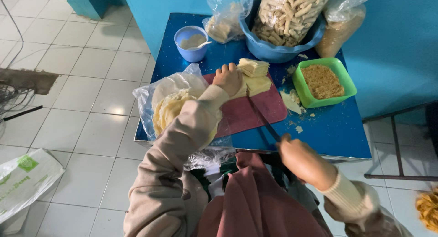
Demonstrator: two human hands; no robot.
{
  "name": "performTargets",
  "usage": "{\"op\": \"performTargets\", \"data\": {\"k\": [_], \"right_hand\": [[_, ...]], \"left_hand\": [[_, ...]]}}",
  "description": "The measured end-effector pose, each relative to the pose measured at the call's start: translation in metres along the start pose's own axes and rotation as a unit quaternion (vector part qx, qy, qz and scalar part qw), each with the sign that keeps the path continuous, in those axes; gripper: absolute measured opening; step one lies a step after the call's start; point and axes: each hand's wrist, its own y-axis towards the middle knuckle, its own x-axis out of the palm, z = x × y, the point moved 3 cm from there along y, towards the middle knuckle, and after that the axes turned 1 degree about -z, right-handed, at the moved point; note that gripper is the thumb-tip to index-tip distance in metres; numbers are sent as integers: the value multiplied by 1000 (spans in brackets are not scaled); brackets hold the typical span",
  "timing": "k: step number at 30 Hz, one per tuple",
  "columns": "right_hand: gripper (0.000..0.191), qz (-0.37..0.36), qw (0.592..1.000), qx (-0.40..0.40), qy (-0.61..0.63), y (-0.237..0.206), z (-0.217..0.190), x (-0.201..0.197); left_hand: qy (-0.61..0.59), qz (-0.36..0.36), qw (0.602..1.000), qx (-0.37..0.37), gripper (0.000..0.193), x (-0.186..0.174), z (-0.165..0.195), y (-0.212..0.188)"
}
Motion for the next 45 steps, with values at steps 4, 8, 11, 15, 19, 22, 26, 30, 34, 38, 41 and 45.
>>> {"op": "performTargets", "data": {"k": [4,8,11,15,19,22,26,30,34,38,41,45], "right_hand": [[32,-25,997,75,-28,-24,5,-21],[32,110,984,77,-116,-25,19,-40],[29,223,963,57,-139,-8,31,-38],[33,274,944,47,-175,31,49,-28],[30,274,945,34,-176,57,58,-24],[33,291,933,19,-211,63,47,-25],[24,327,910,-79,-242,64,20,-40],[30,346,888,-241,-183,92,-13,-64],[50,333,862,-368,-102,134,-30,-78],[54,326,865,-365,-112,173,-32,-73],[41,322,883,-316,-132,189,-24,-69],[37,368,870,-284,-164,182,-17,-72]], "left_hand": [[66,-231,968,73,52,-16,0,24],[-44,-393,919,-2,84,-56,-24,29],[-73,-468,880,-19,80,-73,-38,21],[-189,-502,844,-22,79,-76,-35,15],[-214,-446,867,-57,79,-77,-29,9],[-206,-406,890,-11,78,-84,-22,4],[-218,-387,895,20,79,-86,-16,-7],[-205,-432,877,-44,80,-74,-18,-8],[-224,-401,881,110,86,-67,-22,-2],[-248,-400,881,49,89,-58,-38,-2],[-269,-372,884,84,84,-58,-34,-2],[-285,-380,879,-39,85,-61,-32,-6]]}}
